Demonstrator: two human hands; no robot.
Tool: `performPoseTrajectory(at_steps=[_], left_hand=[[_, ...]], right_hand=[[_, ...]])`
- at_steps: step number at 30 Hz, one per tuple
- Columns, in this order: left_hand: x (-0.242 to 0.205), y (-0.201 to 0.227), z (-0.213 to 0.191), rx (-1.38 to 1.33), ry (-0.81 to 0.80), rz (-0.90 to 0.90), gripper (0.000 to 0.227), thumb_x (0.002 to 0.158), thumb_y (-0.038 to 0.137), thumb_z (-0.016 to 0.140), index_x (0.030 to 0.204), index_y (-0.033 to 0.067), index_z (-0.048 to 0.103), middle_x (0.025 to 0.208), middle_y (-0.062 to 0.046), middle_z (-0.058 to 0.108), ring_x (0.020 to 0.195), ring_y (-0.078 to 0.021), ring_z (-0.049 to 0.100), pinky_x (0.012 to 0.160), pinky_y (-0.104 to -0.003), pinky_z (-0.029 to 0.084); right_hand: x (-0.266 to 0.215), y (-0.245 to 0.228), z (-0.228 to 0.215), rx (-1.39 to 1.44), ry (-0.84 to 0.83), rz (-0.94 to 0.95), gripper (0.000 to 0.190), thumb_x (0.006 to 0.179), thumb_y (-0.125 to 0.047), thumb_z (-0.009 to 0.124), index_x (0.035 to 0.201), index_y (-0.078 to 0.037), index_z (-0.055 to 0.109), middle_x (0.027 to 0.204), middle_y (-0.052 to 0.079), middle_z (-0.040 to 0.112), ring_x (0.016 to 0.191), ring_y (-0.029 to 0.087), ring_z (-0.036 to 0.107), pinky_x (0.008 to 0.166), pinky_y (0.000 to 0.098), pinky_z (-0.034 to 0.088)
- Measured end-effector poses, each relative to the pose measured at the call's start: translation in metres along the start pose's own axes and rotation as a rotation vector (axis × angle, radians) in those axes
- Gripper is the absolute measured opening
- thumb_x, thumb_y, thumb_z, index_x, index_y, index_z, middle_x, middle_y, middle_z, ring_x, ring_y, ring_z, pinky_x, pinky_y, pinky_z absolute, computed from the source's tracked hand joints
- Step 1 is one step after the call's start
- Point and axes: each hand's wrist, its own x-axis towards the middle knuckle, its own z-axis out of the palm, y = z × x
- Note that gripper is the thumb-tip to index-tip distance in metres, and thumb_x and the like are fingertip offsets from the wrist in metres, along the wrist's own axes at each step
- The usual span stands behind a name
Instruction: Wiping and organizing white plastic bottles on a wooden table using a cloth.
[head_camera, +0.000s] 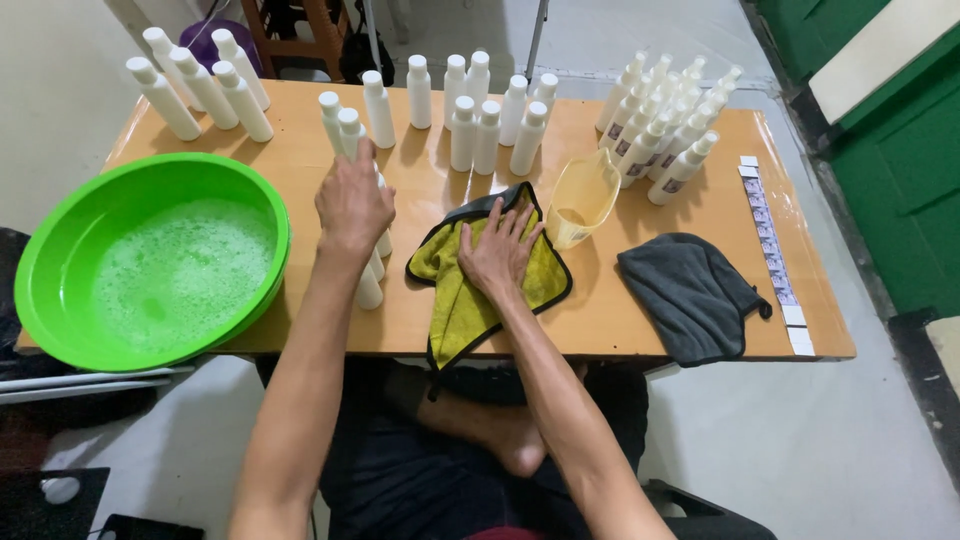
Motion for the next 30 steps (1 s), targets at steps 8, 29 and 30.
performPoseTrajectory(at_steps=[8,29,30], left_hand=[[0.026,-0.021,0.035,0.087,0.006,-0.015,0.032,0.089,0.022,0.078,0.110,0.0034,0.063,0.091,-0.021,0.067,0.086,-0.0459,0.075,0.069,-0.055,0.062],[0.079,-0.025,-0.013,0.280,0.378,0.162,0.025,0.083,0.024,0.082,0.104,0.0097,0.077,0.089,-0.010,0.071,0.064,-0.0296,0.071,0.056,-0.044,0.055],[0.091,-0.030,-0.005,0.355,0.301,0.147,0.024,0.086,0.023,0.078,0.104,0.0074,0.074,0.092,-0.012,0.067,0.068,-0.0313,0.071,0.057,-0.046,0.055]], right_hand=[[0.001,-0.001,-0.008,0.053,-0.010,-0.001,0.081,0.100,-0.053,0.043,0.157,0.004,0.035,0.155,0.040,0.038,0.153,0.056,0.017,0.118,0.0735,0.004],[0.007,-0.008,-0.032,-0.013,-0.203,0.019,0.088,0.100,-0.058,0.024,0.159,0.007,0.019,0.160,0.039,0.024,0.153,0.054,0.004,0.118,0.0719,-0.006],[0.006,-0.007,-0.032,-0.021,-0.199,0.015,0.088,0.101,-0.059,0.023,0.159,0.006,0.019,0.160,0.039,0.026,0.153,0.054,0.004,0.119,0.0719,-0.005]])
